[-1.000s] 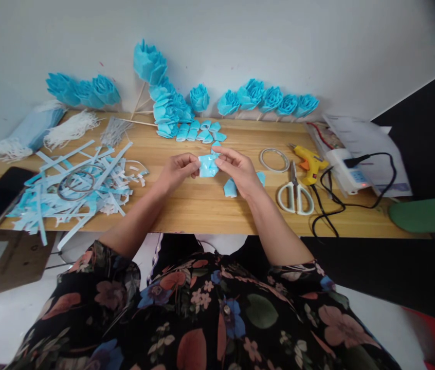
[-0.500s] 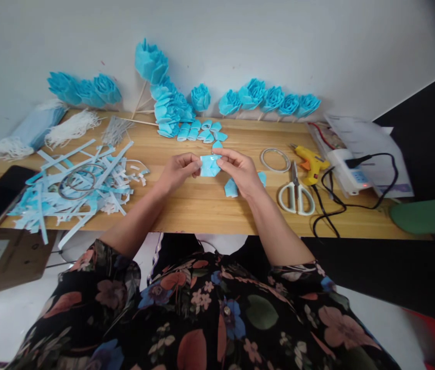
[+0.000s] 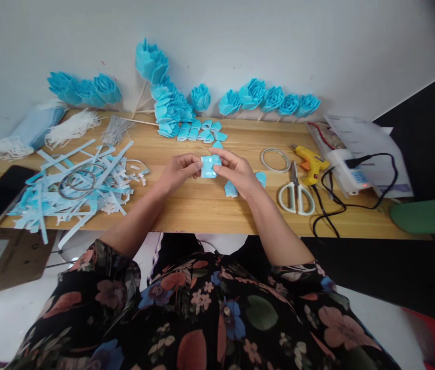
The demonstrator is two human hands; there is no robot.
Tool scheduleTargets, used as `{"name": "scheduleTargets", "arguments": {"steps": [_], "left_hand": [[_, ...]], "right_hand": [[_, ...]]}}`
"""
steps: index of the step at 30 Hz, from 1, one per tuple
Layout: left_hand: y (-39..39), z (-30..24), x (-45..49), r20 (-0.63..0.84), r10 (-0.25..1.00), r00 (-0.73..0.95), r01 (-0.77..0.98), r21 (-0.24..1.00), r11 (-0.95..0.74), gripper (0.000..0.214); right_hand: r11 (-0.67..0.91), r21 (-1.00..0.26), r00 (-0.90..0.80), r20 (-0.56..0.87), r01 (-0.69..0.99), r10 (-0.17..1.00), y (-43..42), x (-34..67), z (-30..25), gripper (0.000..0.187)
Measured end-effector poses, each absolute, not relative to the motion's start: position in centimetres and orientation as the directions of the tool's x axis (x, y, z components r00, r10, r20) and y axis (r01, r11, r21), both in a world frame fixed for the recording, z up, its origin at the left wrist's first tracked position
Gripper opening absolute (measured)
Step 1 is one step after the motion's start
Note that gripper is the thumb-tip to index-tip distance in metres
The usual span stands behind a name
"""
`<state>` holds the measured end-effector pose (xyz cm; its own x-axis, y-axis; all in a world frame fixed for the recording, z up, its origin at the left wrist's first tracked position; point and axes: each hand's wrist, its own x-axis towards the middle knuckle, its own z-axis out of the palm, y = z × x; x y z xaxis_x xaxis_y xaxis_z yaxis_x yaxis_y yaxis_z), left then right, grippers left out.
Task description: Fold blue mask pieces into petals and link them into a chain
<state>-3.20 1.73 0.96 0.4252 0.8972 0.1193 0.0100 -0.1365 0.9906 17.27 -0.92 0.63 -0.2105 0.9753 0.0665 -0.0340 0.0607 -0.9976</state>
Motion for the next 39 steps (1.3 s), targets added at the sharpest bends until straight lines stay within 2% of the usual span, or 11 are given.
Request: {"name": "scheduleTargets", "arguments": {"steps": [9, 17, 24, 39], "left_hand": [[1.62, 0.86, -3.03, 0.094, 0.876, 0.472, 0.036, 0.991, -0.125, 0.046], [1.74, 0.70, -3.06, 0.115, 0.888, 0.446, 0.011, 0.991, -0.134, 0.047], [1.72, 0.73, -3.14, 0.126, 0.874, 0.470, 0.020, 0.988, -0.153, 0.041], [1.64, 0.96, -2.83, 0.109, 0.903, 0.415, 0.030, 0.991, -0.134, 0.029]], "right_hand": [[0.078, -0.997, -0.253, 0.070, 0.022, 0.965, -0.82, 17.35, 0.31, 0.050], [0.093, -0.996, -0.268, 0.091, -0.004, 0.959, -0.79, 17.56, 0.23, 0.050], [0.074, -0.997, -0.275, 0.068, 0.014, 0.959, -0.65, 17.46, 0.05, 0.058], [0.034, -0.997, -0.201, 0.046, -0.063, 0.979, -0.76, 17.28, 0.45, 0.051]]}}
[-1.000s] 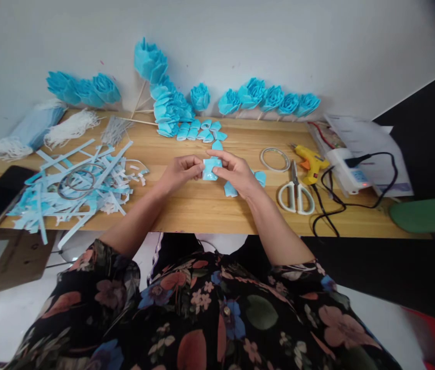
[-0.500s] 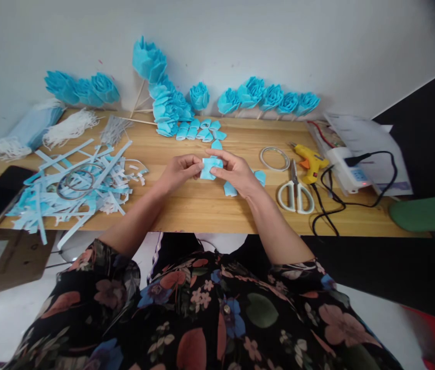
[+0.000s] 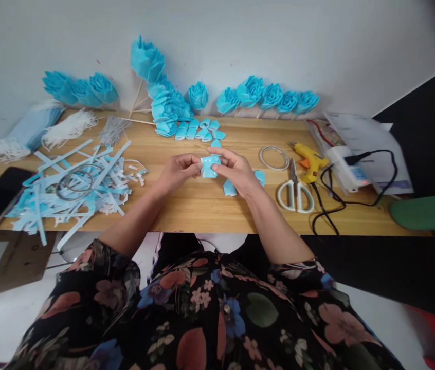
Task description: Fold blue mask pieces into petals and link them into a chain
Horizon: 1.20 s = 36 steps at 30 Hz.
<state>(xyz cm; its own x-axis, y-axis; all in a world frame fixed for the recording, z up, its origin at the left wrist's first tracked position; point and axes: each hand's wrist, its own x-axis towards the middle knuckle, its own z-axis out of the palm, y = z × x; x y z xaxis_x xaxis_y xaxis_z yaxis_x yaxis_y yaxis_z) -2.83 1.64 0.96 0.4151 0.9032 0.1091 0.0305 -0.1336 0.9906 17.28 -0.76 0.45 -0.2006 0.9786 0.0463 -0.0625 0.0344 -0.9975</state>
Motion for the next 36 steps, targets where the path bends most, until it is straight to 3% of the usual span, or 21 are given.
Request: {"name": "scheduleTargets", "arguments": {"steps": [9, 19, 25, 30, 33, 36], "left_hand": [[1.97, 0.42, -2.98, 0.127, 0.937, 0.325, -0.028, 0.992, -0.124, 0.030], [2.05, 0.52, -3.05, 0.148, 0.929, 0.338, -0.017, 0.988, -0.151, 0.041], [1.89, 0.54, -3.10, 0.166, 0.914, 0.371, -0.026, 0.985, -0.168, 0.056], [2.05, 0.44, -3.15, 0.119, 0.911, 0.396, 0.000, 0.992, -0.129, 0.047], [2.16, 0.33, -3.16, 0.127, 0.923, 0.364, -0.011, 0.991, -0.132, 0.043], [2.20, 0.25, -3.14, 0.129, 0.942, 0.311, -0.016, 0.991, -0.131, 0.038]], "right_hand": [[0.017, -0.990, -0.048, 0.024, -0.143, 0.999, -0.48, 17.71, 0.26, 0.040], [0.069, -0.997, -0.156, 0.074, -0.035, 0.985, -0.38, 17.82, 0.03, 0.049], [0.092, -0.996, -0.137, 0.092, -0.007, 0.986, -0.36, 17.92, 0.04, 0.050], [0.084, -0.996, -0.154, 0.086, -0.023, 0.984, -0.41, 17.62, 0.04, 0.050], [0.165, -0.986, -0.107, 0.161, 0.033, 0.981, -0.63, 17.40, 0.29, 0.044], [0.344, -0.915, 0.000, 0.352, 0.211, 0.936, -1.09, 17.27, 0.91, 0.028]]}}
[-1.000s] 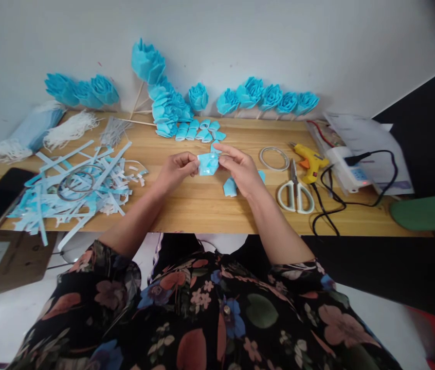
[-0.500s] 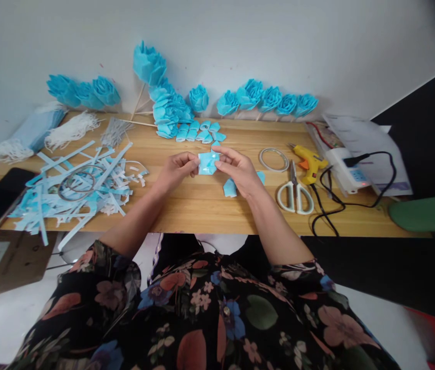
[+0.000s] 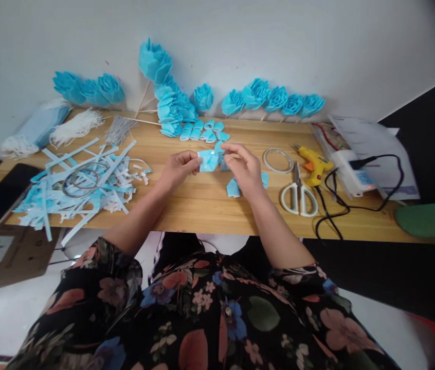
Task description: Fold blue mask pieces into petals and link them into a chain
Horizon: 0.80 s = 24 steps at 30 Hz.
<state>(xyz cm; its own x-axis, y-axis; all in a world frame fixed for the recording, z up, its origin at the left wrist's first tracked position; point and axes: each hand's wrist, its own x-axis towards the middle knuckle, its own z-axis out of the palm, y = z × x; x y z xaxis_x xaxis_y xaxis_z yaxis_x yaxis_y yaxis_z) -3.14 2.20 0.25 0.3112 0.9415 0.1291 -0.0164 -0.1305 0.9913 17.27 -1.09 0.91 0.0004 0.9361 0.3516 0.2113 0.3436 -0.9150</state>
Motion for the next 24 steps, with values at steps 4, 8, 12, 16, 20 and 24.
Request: {"name": "scheduleTargets", "arguments": {"steps": [4, 8, 12, 16, 20, 24], "left_hand": [[2.1, 0.3, -3.1, 0.127, 0.953, 0.276, -0.025, 0.992, -0.125, 0.031], [2.1, 0.3, -3.1, 0.136, 0.948, 0.288, -0.032, 0.991, -0.133, 0.032], [2.0, 0.3, -3.0, 0.134, 0.945, 0.297, -0.030, 0.991, -0.131, 0.036], [2.0, 0.3, -3.0, 0.143, 0.944, 0.297, -0.038, 0.990, -0.138, 0.037], [1.9, 0.3, -3.0, 0.146, 0.943, 0.298, -0.026, 0.989, -0.145, 0.036], [2.0, 0.1, -3.0, 0.144, 0.943, 0.298, -0.018, 0.989, -0.146, 0.038]], "right_hand": [[0.538, -0.719, -0.065, 0.572, 0.440, 0.818, -1.6, 17.2, 1.4, 0.026], [0.590, -0.631, -0.168, 0.598, 0.505, 0.784, -1.5, 17.2, 1.2, 0.031], [0.562, -0.628, -0.183, 0.564, 0.538, 0.805, -1.3, 17.2, 0.7, 0.031], [0.567, -0.624, -0.192, 0.564, 0.538, 0.803, -1.1, 17.3, 0.4, 0.034], [0.565, -0.616, -0.192, 0.565, 0.549, 0.802, -1.0, 17.3, 0.2, 0.035], [0.546, -0.624, -0.182, 0.550, 0.559, 0.815, -1.0, 17.3, 0.2, 0.034]]}}
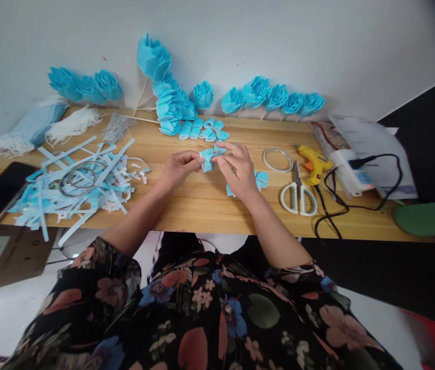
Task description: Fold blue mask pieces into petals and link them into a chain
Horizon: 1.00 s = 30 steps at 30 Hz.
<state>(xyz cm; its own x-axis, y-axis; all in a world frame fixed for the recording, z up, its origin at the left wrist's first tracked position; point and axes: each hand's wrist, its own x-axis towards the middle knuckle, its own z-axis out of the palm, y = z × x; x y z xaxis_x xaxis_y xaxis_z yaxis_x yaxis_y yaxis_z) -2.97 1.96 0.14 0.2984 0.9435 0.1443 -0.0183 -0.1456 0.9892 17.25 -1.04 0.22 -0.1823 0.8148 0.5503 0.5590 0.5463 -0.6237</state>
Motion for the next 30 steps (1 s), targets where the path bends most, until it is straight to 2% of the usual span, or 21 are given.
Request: {"name": "scheduleTargets", "arguments": {"steps": [9, 17, 22, 30], "left_hand": [[1.91, -0.17, -2.72, 0.129, 0.944, 0.304, -0.056, 0.991, -0.118, 0.036], [2.13, -0.38, -2.48, 0.102, 0.950, 0.295, -0.108, 0.991, -0.073, 0.035], [1.93, -0.41, -2.46, 0.107, 0.946, 0.307, -0.105, 0.991, -0.078, 0.034], [1.92, -0.44, -2.33, 0.110, 0.938, 0.328, -0.112, 0.991, -0.077, 0.040]], "right_hand": [[0.564, -0.616, -0.207, 0.554, 0.550, 0.807, -1.18, 17.11, 0.42, 0.040], [0.523, -0.687, -0.197, 0.498, 0.505, 0.844, -1.25, 17.12, 0.60, 0.044], [0.501, -0.736, -0.188, 0.470, 0.456, 0.862, -1.10, 17.19, 0.52, 0.055], [0.505, -0.737, -0.153, 0.493, 0.449, 0.856, -1.08, 17.06, 0.22, 0.060]]}}
